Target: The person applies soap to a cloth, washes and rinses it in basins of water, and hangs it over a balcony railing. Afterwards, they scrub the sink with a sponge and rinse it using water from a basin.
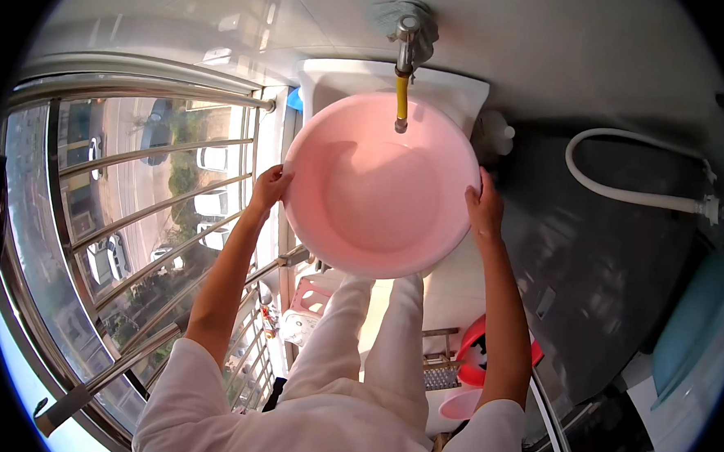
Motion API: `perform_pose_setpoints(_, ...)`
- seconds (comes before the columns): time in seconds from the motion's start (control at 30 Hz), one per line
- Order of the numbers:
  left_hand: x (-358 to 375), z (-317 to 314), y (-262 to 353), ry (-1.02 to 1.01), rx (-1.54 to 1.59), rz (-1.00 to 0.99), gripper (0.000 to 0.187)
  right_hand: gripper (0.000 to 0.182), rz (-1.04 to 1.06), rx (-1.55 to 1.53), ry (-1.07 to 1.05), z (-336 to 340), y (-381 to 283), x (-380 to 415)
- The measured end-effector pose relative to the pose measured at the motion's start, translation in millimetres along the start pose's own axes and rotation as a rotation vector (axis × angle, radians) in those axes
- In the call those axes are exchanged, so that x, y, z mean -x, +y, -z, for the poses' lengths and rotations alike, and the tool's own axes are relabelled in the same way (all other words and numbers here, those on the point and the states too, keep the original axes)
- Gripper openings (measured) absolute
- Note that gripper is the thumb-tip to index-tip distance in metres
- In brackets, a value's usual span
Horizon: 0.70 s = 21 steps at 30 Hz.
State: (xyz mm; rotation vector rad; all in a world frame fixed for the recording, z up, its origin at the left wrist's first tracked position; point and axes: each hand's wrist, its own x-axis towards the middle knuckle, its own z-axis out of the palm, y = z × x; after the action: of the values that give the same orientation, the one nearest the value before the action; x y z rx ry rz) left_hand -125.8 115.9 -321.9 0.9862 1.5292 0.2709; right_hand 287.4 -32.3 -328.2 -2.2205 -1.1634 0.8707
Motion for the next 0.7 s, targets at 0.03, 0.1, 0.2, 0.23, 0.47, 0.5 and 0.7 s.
perform_pose_setpoints(0.03, 14.0, 0.1, 1.7, -0.05, 0.005, 0.109, 0.034, 0.048, -0.008, 0.077, -0.023, 18.3, -2.4, 8.5)
perform_pose_setpoints(0.1, 27.2, -6.1, -16.9, -0.262, 0.063, 0.315, 0.031, 0.045, -0.055, 0.276, -0.124, 50.9, -10.3, 12.3)
perform_pose_setpoints(0.2, 27.9, -27.8, -65.6, -0.392, 0.229, 0.497, 0.023, 0.035, -0.077, 0.542, -0.296, 83.4, -9.6, 11.5)
perform_pose_setpoints(0.23, 26.2, -34.8, -71.9, -0.402, 0.263, 0.537, 0.022, 0.031, -0.17, 0.581, -0.389, 89.6, -14.6, 4.3)
perform_pose_setpoints(0.47, 31.9, 1.0, 18.0, -0.294, 0.263, 0.363, 0.023, 0.019, -0.31, 0.657, -0.472, 117.1, -119.9, -34.7)
perform_pose_setpoints(0.5, 37.5, 7.1, 30.5, -0.263, 0.281, 0.31, 0.023, 0.019, -0.316, 0.654, -0.461, 122.2, -129.9, -30.7)
perform_pose_setpoints(0.7, 61.3, -11.9, -21.6, -0.353, 0.183, 0.553, 0.021, 0.02, -0.38, 0.76, -0.626, 117.1, -120.6, -1.6)
